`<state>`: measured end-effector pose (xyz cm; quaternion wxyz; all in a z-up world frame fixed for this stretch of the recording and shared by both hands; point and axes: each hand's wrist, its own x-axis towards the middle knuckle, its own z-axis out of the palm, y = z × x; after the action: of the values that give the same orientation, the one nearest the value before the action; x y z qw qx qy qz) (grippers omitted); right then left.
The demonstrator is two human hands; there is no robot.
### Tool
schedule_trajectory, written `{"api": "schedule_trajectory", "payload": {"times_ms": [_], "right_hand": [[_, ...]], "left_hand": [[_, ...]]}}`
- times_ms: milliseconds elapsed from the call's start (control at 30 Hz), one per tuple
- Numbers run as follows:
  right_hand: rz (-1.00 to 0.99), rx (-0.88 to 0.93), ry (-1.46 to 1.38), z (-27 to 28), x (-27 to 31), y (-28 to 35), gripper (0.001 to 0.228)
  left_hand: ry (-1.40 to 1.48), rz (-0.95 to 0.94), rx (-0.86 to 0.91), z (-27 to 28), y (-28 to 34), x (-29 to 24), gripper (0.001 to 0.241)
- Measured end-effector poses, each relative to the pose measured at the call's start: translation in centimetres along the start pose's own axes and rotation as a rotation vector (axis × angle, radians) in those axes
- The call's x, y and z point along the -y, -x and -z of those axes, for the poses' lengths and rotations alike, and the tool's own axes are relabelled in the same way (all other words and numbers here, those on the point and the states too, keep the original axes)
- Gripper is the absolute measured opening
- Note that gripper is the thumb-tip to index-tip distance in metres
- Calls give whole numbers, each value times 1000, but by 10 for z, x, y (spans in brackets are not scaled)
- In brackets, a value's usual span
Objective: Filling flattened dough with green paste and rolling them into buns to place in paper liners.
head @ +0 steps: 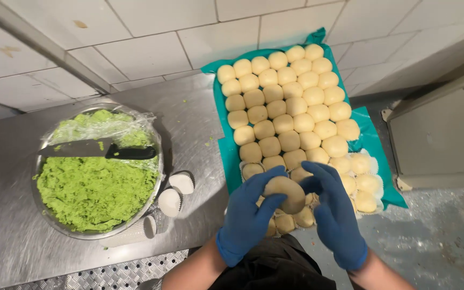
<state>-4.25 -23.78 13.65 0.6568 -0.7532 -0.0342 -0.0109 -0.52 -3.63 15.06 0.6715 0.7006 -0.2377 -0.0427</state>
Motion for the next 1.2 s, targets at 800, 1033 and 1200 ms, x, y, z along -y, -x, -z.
{"api": "schedule_trajectory", "payload": {"times_ms": [800, 1033, 1200], "right_hand": [[-87, -5, 68, -29, -13, 1, 26], [128, 114, 49, -53, 23, -4, 62], [-32, 51, 351, -51, -6, 11, 26]], "left_hand": [[-47, 330, -208, 33, 45, -26, 24], [-511, 79, -141, 39, 65, -5, 27], [-141, 222, -197, 37, 61, -25, 41]]}}
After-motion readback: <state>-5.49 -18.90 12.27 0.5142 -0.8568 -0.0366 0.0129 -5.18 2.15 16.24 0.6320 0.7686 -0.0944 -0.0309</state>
